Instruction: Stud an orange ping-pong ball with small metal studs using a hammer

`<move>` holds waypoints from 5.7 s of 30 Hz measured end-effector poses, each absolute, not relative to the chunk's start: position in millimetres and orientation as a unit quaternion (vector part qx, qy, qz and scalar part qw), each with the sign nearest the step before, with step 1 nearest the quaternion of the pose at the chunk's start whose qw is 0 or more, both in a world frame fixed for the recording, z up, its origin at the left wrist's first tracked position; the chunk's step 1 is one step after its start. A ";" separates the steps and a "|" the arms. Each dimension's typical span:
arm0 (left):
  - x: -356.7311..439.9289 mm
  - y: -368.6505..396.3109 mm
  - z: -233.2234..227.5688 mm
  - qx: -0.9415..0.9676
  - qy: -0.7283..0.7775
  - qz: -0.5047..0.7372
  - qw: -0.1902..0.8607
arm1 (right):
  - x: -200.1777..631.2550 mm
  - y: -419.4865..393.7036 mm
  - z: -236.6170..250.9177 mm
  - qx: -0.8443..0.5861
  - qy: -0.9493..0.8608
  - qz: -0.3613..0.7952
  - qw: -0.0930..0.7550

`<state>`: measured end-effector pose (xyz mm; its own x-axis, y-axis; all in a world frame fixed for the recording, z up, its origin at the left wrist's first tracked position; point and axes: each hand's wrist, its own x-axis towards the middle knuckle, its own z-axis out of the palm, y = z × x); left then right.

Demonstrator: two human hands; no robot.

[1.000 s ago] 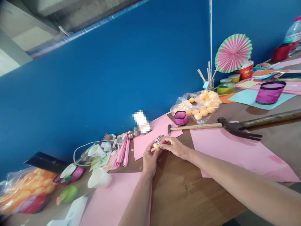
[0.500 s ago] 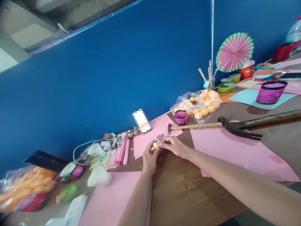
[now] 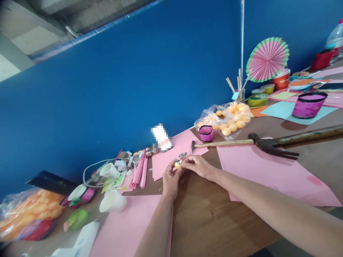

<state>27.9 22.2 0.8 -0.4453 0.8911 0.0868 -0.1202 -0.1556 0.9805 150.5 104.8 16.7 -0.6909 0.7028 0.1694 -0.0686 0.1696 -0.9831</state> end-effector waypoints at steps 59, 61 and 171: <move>26.3 21.8 -3.8 0.387 0.540 0.652 0.365 | 148.5 107.0 14.1 -0.266 -0.675 0.611 0.318; 26.4 21.9 -4.1 0.388 0.541 0.651 0.366 | 148.3 106.6 14.6 -0.273 -0.676 0.606 0.318; 8.7 25.9 -2.8 0.122 0.361 0.803 0.459 | 166.6 104.0 25.0 -0.225 -0.881 -0.118 0.399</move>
